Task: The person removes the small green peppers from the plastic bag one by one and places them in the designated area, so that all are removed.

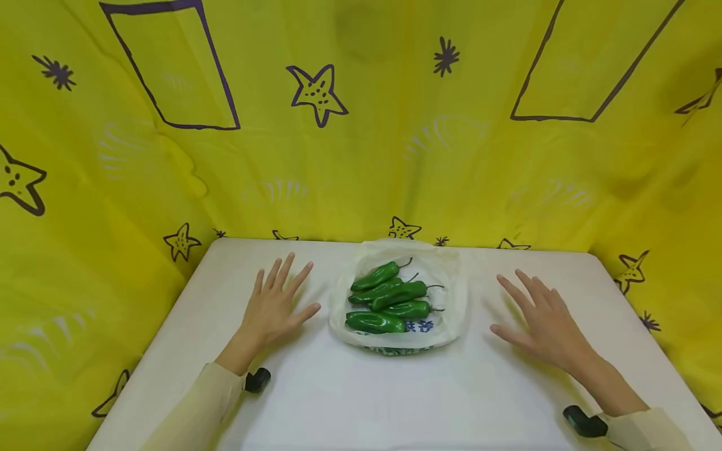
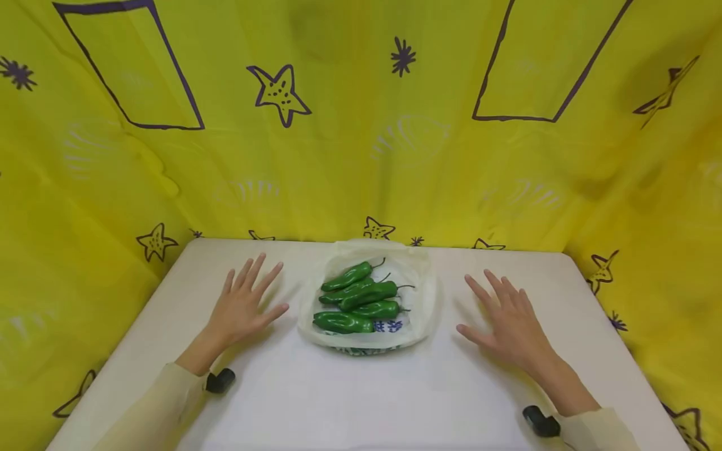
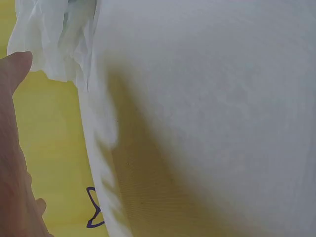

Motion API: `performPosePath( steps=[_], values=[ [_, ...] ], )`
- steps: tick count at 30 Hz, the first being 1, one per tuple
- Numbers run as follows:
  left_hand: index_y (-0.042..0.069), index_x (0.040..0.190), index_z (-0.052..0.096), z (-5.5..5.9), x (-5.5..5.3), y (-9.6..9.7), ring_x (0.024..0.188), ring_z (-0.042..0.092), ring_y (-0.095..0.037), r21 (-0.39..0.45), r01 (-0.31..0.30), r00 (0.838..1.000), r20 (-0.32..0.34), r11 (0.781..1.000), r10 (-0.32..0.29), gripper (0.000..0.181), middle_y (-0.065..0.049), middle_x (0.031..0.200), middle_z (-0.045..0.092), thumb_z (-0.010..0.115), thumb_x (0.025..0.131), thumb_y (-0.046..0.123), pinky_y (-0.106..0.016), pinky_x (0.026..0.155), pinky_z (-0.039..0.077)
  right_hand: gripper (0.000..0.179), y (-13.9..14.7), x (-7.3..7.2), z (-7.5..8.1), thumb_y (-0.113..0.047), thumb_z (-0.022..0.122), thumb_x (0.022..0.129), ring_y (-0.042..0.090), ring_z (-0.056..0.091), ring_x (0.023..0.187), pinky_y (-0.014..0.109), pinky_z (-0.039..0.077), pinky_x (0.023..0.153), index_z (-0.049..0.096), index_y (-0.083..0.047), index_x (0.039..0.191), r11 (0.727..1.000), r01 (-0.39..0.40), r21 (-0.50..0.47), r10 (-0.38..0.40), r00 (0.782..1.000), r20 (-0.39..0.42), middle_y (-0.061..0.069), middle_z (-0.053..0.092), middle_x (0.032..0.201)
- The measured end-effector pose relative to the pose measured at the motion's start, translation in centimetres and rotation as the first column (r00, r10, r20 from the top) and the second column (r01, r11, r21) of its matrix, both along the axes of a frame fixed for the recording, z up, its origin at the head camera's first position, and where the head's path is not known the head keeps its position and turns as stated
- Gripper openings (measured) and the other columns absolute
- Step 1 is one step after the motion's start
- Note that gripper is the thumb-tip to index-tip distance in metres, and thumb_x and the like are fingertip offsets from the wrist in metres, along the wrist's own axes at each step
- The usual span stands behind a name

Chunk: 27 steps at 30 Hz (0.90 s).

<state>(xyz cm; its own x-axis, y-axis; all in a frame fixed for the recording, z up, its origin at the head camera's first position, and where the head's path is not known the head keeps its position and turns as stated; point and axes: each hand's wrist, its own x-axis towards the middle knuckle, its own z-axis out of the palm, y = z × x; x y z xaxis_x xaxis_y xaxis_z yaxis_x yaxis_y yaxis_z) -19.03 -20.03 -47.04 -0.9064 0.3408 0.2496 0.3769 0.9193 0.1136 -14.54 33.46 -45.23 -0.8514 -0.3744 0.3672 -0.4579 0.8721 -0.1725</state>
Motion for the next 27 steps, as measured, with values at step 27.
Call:
performPosePath(
  steps=[27],
  values=[
    [0.043,0.163,0.024,4.8,0.3,4.3,0.141,0.041,-0.049,0.326,0.134,0.956,0.204,0.936,-0.208,0.080,-0.010,0.171,0.015,0.063,0.095,0.058,-0.070,0.092,0.047,0.082,-5.0,-4.2,8.2,-0.031,0.085,0.085,0.042,0.048,0.133,0.066,0.040,0.103,0.045,-0.020,0.155,0.941,-0.336,0.024,0.332,0.937,0.107,0.018,0.050,0.150]
  ],
)
